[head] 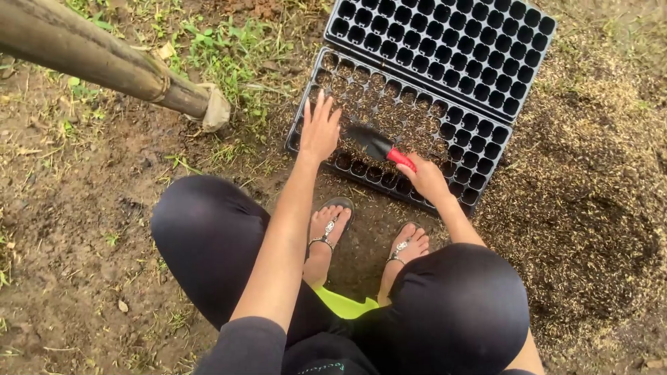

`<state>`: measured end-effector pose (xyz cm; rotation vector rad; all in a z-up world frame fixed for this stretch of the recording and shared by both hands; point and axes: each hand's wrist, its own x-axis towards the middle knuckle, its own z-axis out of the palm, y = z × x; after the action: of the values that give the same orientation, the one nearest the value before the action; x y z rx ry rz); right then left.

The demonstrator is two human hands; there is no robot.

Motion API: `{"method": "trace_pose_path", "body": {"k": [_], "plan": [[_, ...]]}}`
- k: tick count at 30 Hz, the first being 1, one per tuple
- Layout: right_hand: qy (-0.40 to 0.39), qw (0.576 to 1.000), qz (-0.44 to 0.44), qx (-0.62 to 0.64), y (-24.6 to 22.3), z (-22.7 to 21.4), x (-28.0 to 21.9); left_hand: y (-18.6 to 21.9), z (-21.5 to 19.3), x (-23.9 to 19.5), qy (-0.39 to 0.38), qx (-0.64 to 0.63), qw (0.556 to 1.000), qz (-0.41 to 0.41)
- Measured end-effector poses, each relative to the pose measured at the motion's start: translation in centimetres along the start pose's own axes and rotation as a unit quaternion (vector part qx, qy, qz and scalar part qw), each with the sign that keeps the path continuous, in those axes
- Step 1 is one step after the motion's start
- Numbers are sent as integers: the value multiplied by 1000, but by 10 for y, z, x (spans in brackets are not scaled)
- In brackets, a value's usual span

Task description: Filling a plastic seedling tray with a soil and husk mixture using a hand trowel.

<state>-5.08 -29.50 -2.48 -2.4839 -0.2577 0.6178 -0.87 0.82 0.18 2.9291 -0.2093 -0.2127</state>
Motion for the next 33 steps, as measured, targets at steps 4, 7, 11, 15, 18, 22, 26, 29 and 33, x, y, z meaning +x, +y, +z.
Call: {"method": "trace_pose_path", "body": {"k": [4, 7, 11, 15, 18, 22, 26, 29, 33], "plan": [[-45, 999, -7, -5, -2, 3, 0, -2, 2, 1, -14, 2, 1000, -13], [-23, 999, 14, -44, 12, 17, 6, -5, 5, 1, -7, -21, 1000, -22], [-27, 999, 27, -12, -2, 15, -1, -8, 6, -1, 6, -26, 1000, -5], [-49, 998, 17, 18, -19, 10, -6, -10, 7, -1, 8, -36, 999, 7], [-4, 999, 34, 35, 11, 29, 7, -17, 16, 3, 21, -21, 1000, -9], [14, 999, 42, 8, -4, 17, 4, -27, 29, 0, 40, -23, 998, -32], [-33, 999, 12, -7, -16, 15, -2, -32, 26, -1, 25, -27, 998, -44], [-10, 1000, 23, 6, -12, 18, 2, -31, 23, -3, 1, -34, 998, -58], [27, 999, 30, 9, -15, 25, 10, -32, 26, -5, -7, -30, 998, -50]]}}
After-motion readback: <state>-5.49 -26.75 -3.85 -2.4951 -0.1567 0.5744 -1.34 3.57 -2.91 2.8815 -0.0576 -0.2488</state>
